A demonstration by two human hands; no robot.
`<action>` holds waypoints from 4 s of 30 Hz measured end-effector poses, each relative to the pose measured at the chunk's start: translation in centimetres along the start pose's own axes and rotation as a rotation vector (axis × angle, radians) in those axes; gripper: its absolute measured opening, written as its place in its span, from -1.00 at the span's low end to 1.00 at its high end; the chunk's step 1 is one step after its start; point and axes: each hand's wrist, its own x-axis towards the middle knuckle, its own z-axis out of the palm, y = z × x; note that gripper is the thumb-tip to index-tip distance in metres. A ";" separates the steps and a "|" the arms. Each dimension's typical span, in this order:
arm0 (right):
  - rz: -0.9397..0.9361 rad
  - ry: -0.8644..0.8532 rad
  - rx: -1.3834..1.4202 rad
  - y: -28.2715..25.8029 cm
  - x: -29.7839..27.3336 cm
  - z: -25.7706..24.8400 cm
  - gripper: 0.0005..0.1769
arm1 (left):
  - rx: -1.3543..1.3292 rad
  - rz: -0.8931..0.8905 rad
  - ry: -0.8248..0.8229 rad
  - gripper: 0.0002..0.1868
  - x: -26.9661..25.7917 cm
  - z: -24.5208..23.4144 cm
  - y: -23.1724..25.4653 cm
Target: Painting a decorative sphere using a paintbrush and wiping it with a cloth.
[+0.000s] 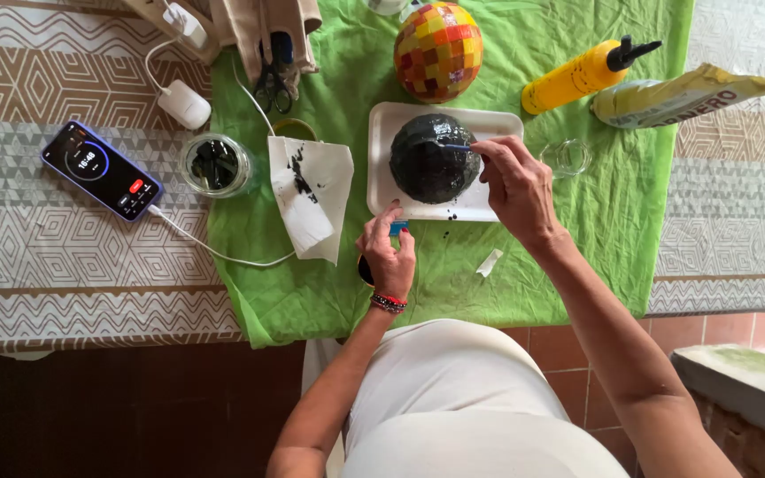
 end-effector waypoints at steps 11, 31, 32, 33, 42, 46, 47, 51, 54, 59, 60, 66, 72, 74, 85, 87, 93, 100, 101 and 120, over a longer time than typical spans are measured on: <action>-0.015 0.007 -0.031 0.3 -0.1 0.1 -0.66 | 0.003 0.012 -0.007 -0.61 -0.1 0.0 -0.4; 0.005 -0.002 -0.020 0.1 -0.2 0.3 -0.65 | 0.016 0.019 0.004 -0.61 -0.3 0.1 -0.9; 0.005 0.000 -0.023 0.0 -0.3 0.3 -0.65 | 0.019 0.022 0.006 -0.61 -0.3 0.0 -0.7; 0.003 0.006 -0.029 0.1 -0.1 0.2 -0.65 | 0.018 0.028 0.008 -0.61 -0.1 0.1 -0.6; -0.009 0.008 -0.024 -0.1 0.1 0.1 -0.64 | 0.025 0.019 0.002 -0.61 -0.1 0.1 -0.4; -0.014 0.016 -0.031 -0.3 0.3 0.0 -0.65 | 0.024 0.028 -0.005 -0.61 0.0 0.2 -0.3; -0.008 0.004 -0.028 -0.5 0.4 -0.1 -0.64 | 0.029 0.027 -0.006 -0.61 -0.1 0.2 -0.4; -0.005 0.010 -0.027 -0.5 0.4 0.0 -0.66 | 0.031 0.018 -0.005 -0.61 0.0 0.1 -0.3; -0.006 0.007 -0.004 0.0 0.2 0.1 -0.65 | 0.031 0.029 -0.009 -0.61 -0.1 0.3 -0.8; -0.007 0.019 0.001 -0.1 0.4 -0.1 -0.67 | 0.023 0.019 -0.009 -0.62 0.0 0.3 -0.5; -0.007 0.010 0.001 -0.1 0.3 -0.1 -0.68 | 0.023 0.021 -0.007 -0.62 -0.1 0.2 -0.5; 0.010 0.013 0.022 0.0 0.1 0.1 -0.68 | 0.018 0.021 -0.012 -0.61 0.0 0.1 -0.3; 0.011 -0.006 0.024 -0.2 0.4 0.1 -0.66 | 0.026 0.030 0.003 -0.62 0.1 0.0 0.0; 0.018 0.009 0.030 -0.1 0.2 0.1 -0.66 | 0.024 0.033 0.005 -0.62 -0.1 0.3 -0.6; 0.149 0.142 0.167 0.6 -0.2 -0.1 -0.72 | 0.044 0.053 0.013 -0.60 -0.3 0.4 -1.2; 0.218 0.175 0.286 0.5 -0.4 0.2 -0.79 | 0.054 0.054 0.010 -0.60 -0.4 0.5 -1.2; 0.216 0.106 0.225 -0.9 0.0 1.0 -0.80 | 0.040 0.058 0.002 -0.61 -0.3 0.7 -0.9; 0.290 0.155 0.238 1.2 -1.4 0.7 -0.81 | 0.052 0.065 0.000 -0.60 -0.4 0.4 -1.1; 0.306 0.164 0.265 1.2 -1.4 0.3 -0.81 | 0.054 0.067 0.001 -0.60 -0.4 0.4 -1.1; 0.398 0.209 0.398 1.7 -2.3 0.9 -0.86 | 0.065 0.085 -0.009 -0.59 -0.3 0.1 -0.1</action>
